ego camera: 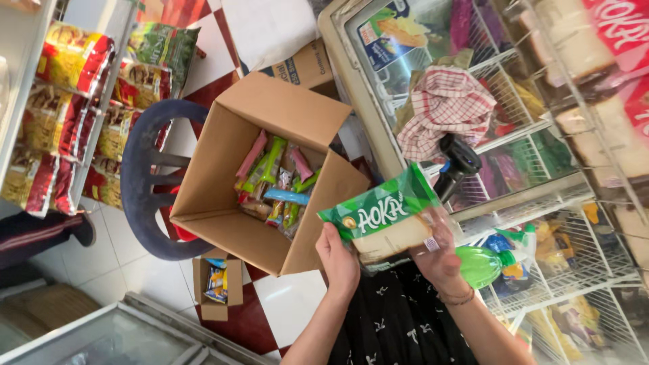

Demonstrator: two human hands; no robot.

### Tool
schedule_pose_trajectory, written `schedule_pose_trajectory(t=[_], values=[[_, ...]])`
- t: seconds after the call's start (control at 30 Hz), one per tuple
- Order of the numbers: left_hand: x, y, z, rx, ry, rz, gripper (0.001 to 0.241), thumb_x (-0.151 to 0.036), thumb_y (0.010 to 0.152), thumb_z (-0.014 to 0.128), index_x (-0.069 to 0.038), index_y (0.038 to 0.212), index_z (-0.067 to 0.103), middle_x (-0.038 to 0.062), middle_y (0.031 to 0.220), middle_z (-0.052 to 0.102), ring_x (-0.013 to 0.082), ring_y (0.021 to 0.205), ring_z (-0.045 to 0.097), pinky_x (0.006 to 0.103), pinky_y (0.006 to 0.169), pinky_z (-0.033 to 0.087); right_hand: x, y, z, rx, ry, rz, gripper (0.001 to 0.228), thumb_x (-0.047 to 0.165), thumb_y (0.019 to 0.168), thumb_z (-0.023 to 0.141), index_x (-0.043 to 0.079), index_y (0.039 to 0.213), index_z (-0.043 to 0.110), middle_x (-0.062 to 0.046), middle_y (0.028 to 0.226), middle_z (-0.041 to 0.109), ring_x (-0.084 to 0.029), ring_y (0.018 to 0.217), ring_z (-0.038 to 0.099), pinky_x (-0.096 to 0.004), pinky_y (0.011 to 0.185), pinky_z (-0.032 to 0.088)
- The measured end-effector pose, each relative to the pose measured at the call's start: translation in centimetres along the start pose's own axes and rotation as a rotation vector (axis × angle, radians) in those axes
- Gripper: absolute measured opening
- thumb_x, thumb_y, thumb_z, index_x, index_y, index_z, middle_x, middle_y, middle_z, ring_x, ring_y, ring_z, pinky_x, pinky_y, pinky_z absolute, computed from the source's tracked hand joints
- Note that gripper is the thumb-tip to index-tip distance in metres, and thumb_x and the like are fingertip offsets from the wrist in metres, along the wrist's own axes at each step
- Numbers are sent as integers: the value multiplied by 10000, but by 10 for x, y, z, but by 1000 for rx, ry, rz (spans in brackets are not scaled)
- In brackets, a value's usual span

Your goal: The person scans the barcodes of several packages of bread using a handheld scanner, wipes some of the packages with a cloth, places them into a cardboard box, and restocks other bread packages onto a retail shelf.

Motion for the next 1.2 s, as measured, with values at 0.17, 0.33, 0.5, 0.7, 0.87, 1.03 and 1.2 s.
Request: schedule_pose_trajectory(t=[0.17, 0.33, 0.5, 0.7, 0.87, 1.03, 1.2], values=[[12, 17, 36, 297, 204, -100, 568, -427, 1059, 357, 8, 1277, 651, 59, 1111, 743, 120, 1044, 684, 268, 960, 518, 15, -8, -58, -392, -24, -1, 674, 418, 1046, 624, 13, 1535, 397, -160, 1417, 573, -304, 1253, 604, -493, 1060, 511], [48, 139, 95, 386, 876, 265, 329, -240, 1023, 569, -42, 1253, 693, 112, 1080, 697, 233, 991, 664, 361, 879, 533, 51, 3, -81, -548, 34, 23, 441, 283, 1146, 471, 33, 1508, 445, -126, 1428, 583, -287, 1280, 602, -473, 1095, 508], [118, 230, 161, 400, 1580, 423, 549, -297, 881, 693, -98, 1382, 586, 167, 1223, 623, 376, 1174, 585, 516, 952, 484, 58, 13, -85, -589, -39, 39, 456, 285, 1094, 458, 63, 1492, 466, -107, 1398, 605, -276, 1240, 622, -469, 1055, 515], [174, 259, 168, 467, 1599, 127, 555, -270, 734, 738, -93, 1258, 689, 185, 1200, 724, 375, 1178, 653, 514, 994, 475, 30, 16, -111, -687, -4, 63, 424, 261, 1096, 470, 54, 1465, 479, -101, 1356, 615, -252, 1206, 634, -447, 1025, 531], [196, 280, 154, 537, 1277, 101, 626, -246, 747, 792, 1, 1307, 659, 234, 1179, 727, 344, 1142, 700, 422, 983, 545, 17, 28, -127, -668, -16, 44, 394, 234, 1103, 481, 42, 1445, 509, -94, 1341, 637, -232, 1201, 637, -416, 1026, 525], [213, 294, 148, 369, 556, -228, 801, -87, 811, 767, 38, 1519, 414, 191, 1300, 632, 300, 1145, 654, 408, 952, 544, 7, 39, -137, -662, 4, 68, 359, 224, 1104, 486, 34, 1406, 527, -94, 1313, 646, -243, 1189, 643, -443, 1011, 539], [155, 289, 162, 188, 234, -334, 929, -15, 818, 640, -129, 1614, 175, 117, 1310, 585, 263, 1089, 623, 433, 857, 548, 8, 49, -144, -676, -26, 65, 378, 216, 1092, 487, 47, 1428, 522, -79, 1327, 641, -228, 1207, 636, -437, 1029, 539]])
Point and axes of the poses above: each hand's wrist, its own y-axis towards the middle knuckle, its own z-axis out of the palm, x = y × z, the point moved 8 cm from there along y, towards the middle knuckle
